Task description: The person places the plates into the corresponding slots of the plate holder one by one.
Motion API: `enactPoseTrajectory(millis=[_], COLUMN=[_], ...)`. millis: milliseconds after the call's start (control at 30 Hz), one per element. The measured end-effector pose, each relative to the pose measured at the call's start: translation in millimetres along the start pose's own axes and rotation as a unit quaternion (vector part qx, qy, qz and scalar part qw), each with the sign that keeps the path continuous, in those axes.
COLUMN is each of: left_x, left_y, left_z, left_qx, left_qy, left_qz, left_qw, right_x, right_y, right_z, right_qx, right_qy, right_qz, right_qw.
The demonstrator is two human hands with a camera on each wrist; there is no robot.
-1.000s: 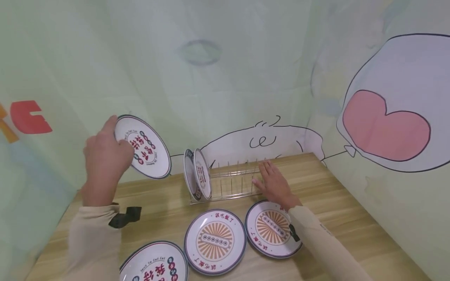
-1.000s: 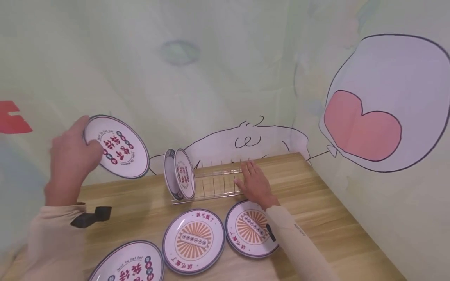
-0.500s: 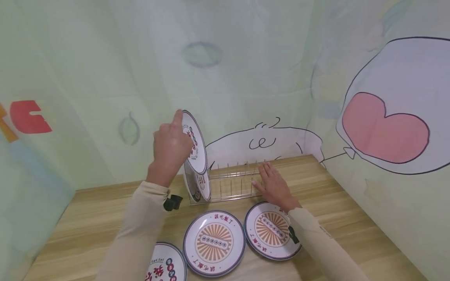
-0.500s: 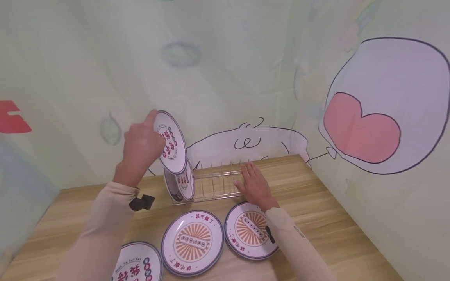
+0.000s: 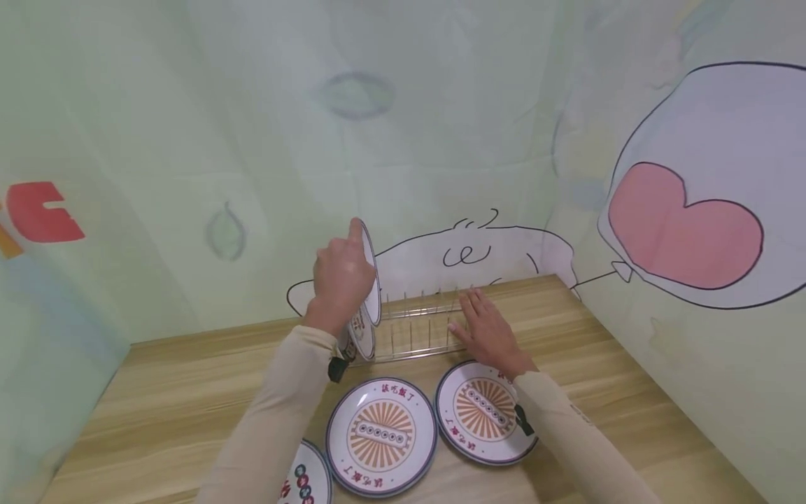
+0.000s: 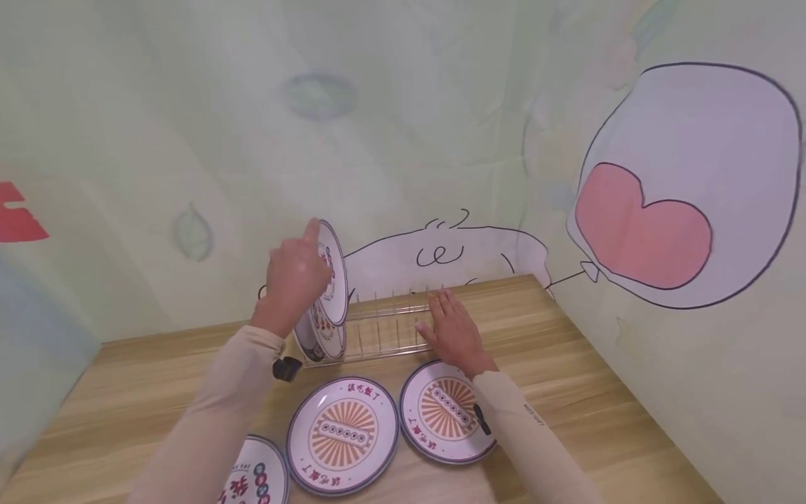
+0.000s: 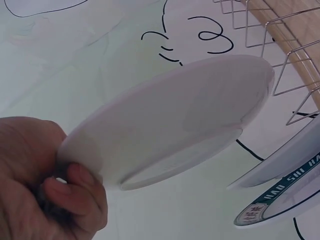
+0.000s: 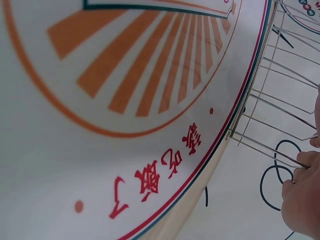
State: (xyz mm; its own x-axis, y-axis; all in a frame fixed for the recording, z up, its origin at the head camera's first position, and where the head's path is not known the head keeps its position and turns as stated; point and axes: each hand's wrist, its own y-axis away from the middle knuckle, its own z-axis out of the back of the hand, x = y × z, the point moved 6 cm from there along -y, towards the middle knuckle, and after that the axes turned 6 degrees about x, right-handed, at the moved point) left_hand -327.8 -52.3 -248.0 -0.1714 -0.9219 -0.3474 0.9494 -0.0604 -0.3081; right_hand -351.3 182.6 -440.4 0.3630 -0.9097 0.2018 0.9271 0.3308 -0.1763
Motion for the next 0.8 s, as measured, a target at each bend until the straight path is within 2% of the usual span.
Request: enactPoseTrajectory(millis=[100, 333, 800], left_x=[0.6, -2.9, 1.6], left_y=[-0.1, 0.7, -1.8], left_z=[-8.7, -26.3, -58.2], left_qx=[0.009, 0.008, 0.034], left_qy=[-0.008, -0.031, -0.037], left_qz=[0.003, -0.021, -0.006], left_qw=[0.9999, 0.9993, 0.9987], right_x=[0.5, 0.2, 0.3], right_y=[0.1, -0.4, 0.2], right_z=[-0.5, -1.8, -0.6], right_qx=[0.0, -0.001, -0.001], right_qy=[0.0, -0.002, 0.004], right_qz=[0.0, 0.003, 0.004], right_qw=[1.0, 1.0, 1.0])
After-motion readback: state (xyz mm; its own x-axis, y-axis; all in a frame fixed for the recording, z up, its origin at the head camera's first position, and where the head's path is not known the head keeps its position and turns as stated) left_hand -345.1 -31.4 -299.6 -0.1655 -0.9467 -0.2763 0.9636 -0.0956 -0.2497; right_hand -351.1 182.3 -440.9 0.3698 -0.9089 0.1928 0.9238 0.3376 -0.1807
